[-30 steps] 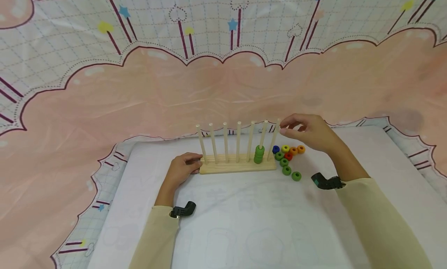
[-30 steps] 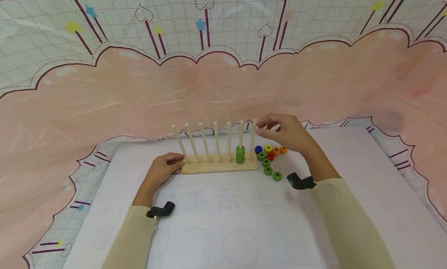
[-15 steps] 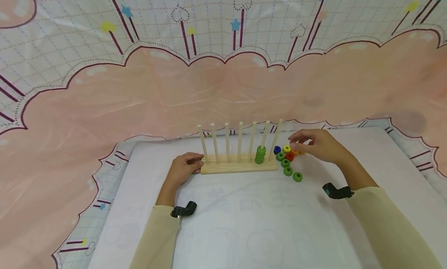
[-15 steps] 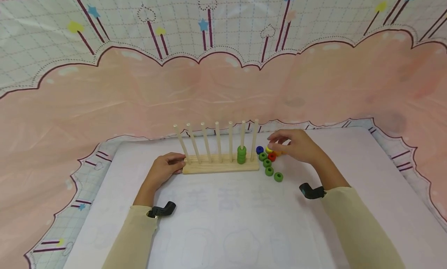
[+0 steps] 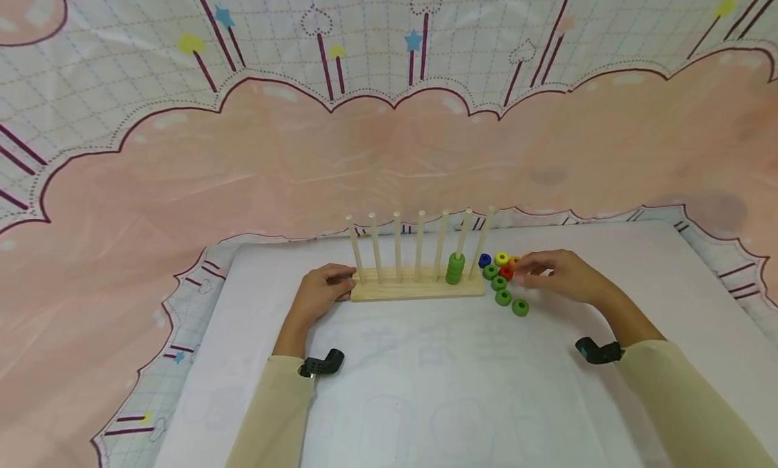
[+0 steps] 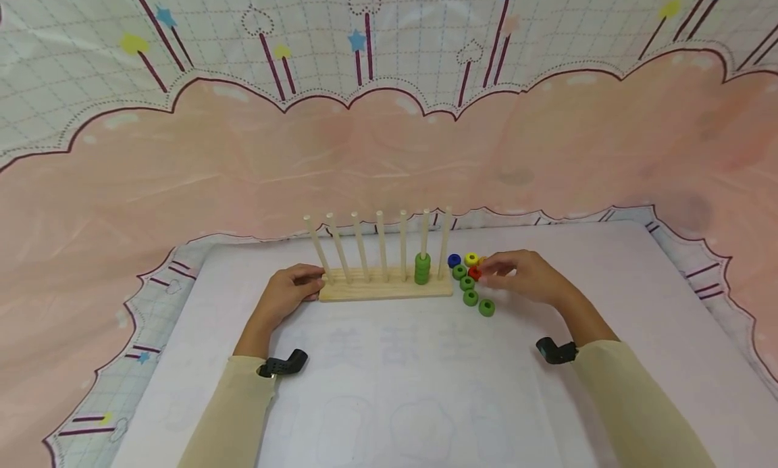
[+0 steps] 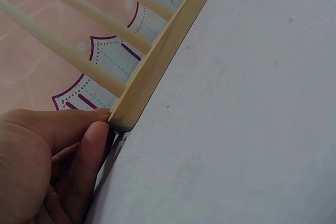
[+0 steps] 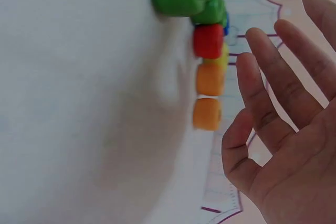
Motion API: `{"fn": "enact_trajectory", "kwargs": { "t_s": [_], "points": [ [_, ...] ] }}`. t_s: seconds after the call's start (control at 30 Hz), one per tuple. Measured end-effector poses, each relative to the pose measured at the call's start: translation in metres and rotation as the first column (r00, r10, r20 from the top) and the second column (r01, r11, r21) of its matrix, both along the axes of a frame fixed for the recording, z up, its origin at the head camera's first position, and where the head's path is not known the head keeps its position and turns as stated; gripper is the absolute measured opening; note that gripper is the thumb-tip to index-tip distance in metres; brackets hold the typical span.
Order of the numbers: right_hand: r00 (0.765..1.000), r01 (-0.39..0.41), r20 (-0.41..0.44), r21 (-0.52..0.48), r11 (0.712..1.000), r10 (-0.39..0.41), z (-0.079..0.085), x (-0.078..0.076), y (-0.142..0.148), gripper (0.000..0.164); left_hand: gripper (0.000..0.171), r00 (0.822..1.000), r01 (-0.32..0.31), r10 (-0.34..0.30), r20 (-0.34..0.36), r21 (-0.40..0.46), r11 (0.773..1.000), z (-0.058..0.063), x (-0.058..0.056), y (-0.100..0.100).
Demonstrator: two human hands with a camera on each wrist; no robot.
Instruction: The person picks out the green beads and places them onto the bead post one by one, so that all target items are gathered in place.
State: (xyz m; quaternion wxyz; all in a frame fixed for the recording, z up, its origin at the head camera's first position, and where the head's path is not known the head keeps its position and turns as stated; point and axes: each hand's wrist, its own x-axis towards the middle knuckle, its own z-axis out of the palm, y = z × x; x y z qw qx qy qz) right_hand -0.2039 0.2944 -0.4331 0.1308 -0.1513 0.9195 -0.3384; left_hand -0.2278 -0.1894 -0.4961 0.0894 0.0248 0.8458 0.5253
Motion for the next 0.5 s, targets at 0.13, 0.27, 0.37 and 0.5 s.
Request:
{"fn": "enact_trajectory", "kwargs": {
  "t_s": [0.13,0.27,0.37,0.5],
  "points": [
    [0.998,-0.026,0.064,-0.030,0.999,0.028,-0.008,0.004,0.004,0.031,0.030,1.000,0.002,-0.002,0.003,-0.004,1.000,0.000,0.000,0.001],
    [0.988,-0.047,0.146,-0.071,0.996,0.057,-0.012,0.006,0.006,0.032,0.030,1.000,-0.003,0.003,0.006,-0.015,1.000,0.001,0.002,0.002],
    [0.978,-0.057,0.194,-0.091,0.994,0.074,-0.015,0.004,0.008,0.034,0.031,1.000,-0.004,0.004,0.006,-0.026,1.000,0.001,0.002,0.002],
    [0.970,-0.076,0.227,-0.081,0.994,0.093,-0.018,0.000,0.010,0.037,0.031,1.000,-0.006,0.006,0.004,-0.033,0.999,0.001,0.001,0.002]
  ]
}}
